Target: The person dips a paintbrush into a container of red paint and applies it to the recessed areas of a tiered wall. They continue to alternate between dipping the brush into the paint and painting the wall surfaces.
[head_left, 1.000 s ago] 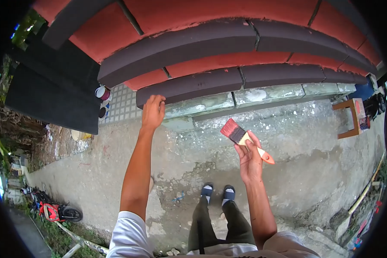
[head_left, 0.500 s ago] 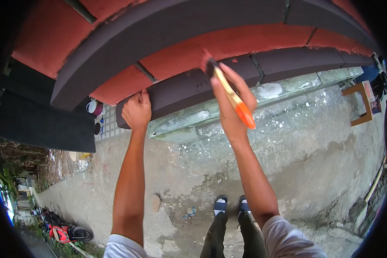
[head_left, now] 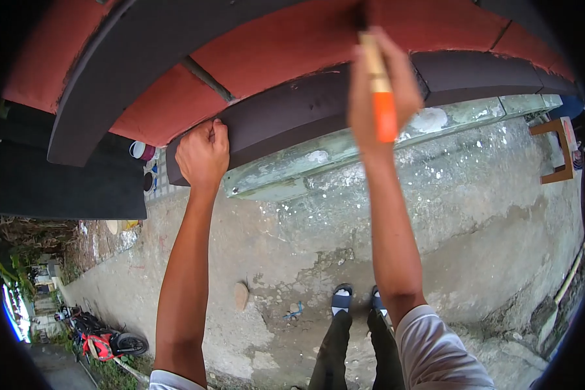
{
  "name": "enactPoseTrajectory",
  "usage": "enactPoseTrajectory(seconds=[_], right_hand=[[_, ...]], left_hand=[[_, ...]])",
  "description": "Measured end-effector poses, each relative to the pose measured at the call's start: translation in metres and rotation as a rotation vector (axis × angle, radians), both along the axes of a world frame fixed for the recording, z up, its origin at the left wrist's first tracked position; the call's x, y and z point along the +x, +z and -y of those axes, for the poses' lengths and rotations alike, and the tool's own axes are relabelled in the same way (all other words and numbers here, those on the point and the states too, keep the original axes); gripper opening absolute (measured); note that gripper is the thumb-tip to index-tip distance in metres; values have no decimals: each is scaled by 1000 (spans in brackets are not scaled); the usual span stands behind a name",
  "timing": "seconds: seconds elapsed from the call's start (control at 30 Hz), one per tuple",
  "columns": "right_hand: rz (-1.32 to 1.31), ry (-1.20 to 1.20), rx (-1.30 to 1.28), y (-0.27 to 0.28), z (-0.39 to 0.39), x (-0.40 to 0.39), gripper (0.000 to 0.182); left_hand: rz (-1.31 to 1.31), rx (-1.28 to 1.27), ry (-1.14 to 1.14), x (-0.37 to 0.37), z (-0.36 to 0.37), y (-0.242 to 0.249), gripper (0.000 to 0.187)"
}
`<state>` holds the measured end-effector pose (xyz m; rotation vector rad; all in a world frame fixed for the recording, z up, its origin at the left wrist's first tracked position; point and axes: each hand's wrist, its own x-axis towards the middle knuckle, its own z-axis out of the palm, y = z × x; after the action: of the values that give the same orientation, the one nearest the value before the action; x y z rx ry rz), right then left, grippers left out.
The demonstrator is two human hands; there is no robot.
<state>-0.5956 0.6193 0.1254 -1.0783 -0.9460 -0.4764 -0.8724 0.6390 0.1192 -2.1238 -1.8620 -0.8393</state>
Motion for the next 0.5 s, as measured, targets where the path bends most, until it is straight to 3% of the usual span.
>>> enactPoseTrajectory(seconds=[0.07, 0.2, 0.27, 0.43, 0.47, 0.5], right_hand=[[118, 97, -17, 1, 0, -43, 22], [122, 549, -13, 9, 15, -81, 23], [195, 402, 12, 9, 11, -55, 22], [-95, -57, 98, 14, 4, 27, 21], [-264, 50, -6, 34, 21, 21, 24], [-183, 32, -7, 33, 14, 16, 22]], left_hand=[[28, -37, 8, 0, 1, -1, 34], [30, -54, 10, -1, 2, 0, 33], [12, 18, -7, -1, 1, -2, 34], [-4, 63, -24, -1, -1, -4, 34], [-13, 70, -25, 0, 0, -5, 33], [-23, 78, -27, 0, 0, -4, 33]])
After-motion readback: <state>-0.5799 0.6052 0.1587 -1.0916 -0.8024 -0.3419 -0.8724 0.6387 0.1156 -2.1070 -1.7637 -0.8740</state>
